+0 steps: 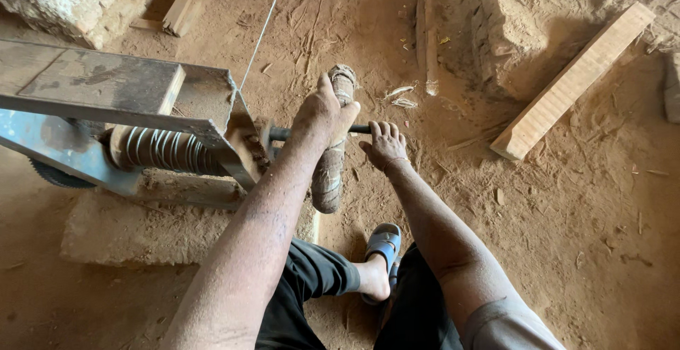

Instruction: The person winds a length of rope around a rotating spindle on a manual winding machine while turning the handle by hand.

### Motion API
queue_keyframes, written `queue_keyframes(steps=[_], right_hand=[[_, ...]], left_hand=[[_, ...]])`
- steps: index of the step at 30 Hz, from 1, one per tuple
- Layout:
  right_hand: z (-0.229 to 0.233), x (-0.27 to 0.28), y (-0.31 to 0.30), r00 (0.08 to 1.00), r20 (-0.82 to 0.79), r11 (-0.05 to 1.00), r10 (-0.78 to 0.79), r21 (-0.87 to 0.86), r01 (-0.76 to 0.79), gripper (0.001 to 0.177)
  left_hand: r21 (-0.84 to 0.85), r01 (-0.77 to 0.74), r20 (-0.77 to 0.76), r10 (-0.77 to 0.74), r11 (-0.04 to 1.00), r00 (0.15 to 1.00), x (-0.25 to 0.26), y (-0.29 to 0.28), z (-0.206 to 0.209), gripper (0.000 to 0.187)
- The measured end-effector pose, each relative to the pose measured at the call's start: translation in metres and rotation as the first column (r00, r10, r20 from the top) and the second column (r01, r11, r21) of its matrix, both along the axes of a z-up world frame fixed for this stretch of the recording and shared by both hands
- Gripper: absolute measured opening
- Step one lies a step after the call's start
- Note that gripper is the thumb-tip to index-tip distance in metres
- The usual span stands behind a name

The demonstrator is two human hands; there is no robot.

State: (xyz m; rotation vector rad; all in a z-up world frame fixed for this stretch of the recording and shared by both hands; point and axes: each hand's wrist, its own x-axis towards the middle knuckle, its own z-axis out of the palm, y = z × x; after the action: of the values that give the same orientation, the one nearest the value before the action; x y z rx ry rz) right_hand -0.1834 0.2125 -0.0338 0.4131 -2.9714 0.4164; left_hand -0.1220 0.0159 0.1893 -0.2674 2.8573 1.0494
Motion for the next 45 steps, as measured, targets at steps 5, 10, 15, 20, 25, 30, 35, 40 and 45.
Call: queue_keyframes(steps=[5, 10, 15, 20, 25, 30, 35, 40, 45], right_hand=[[-0.009, 0.005, -0.002, 0.998, 0.054, 1.0, -0.019, 0.005, 0.018, 0.067], [-0.004, 0.013, -0.002, 0.993, 0.117, 1.0, -0.025, 0.016, 0.023, 0.063], [-0.006, 0.024, -0.004, 0.985, 0.167, 0.999, -0.041, 0.038, 0.035, 0.06], [-0.005, 0.033, -0.005, 0.979, 0.198, 0.997, -0.057, 0.052, 0.048, 0.059], [0.0, 0.037, -0.006, 0.963, 0.256, 0.996, -0.081, 0.05, 0.07, 0.058], [0.009, 0.036, -0.011, 0.95, 0.295, 0.994, -0.104, 0.071, 0.086, 0.056], [0.006, 0.041, -0.011, 0.939, 0.324, 0.992, -0.115, 0.083, 0.093, 0.056], [-0.004, 0.042, -0.01, 0.941, 0.32, 0.993, -0.114, 0.075, 0.094, 0.054], [-0.004, 0.053, -0.011, 0.935, 0.33, 0.99, -0.129, 0.102, 0.101, 0.056]], left_hand=[[0.021, -0.005, 0.077, 0.003, 1.0, 0.997, -0.015, -0.003, 0.004, 0.085], [0.035, -0.013, 0.052, 0.011, 0.999, 0.999, -0.028, -0.005, 0.0, 0.08], [0.052, -0.026, 0.109, 0.02, 0.998, 0.994, -0.054, -0.005, -0.002, 0.075], [-0.005, -0.013, 0.168, 0.014, 1.0, 0.986, -0.071, -0.004, -0.004, 0.071], [-0.05, -0.055, 0.181, 0.063, 0.997, 0.981, -0.062, 0.001, 0.006, 0.073], [-0.339, -0.02, 0.034, 0.033, 0.94, 0.999, -0.016, 0.024, 0.022, 0.067], [-0.573, -0.113, -0.309, -0.087, 0.811, 0.947, 0.028, 0.037, -0.014, 0.086], [-0.508, -0.224, -0.54, -0.106, 0.832, 0.835, 0.06, 0.035, -0.034, 0.085], [-0.44, -0.209, -0.578, -0.097, 0.874, 0.81, 0.078, 0.034, -0.034, 0.088]])
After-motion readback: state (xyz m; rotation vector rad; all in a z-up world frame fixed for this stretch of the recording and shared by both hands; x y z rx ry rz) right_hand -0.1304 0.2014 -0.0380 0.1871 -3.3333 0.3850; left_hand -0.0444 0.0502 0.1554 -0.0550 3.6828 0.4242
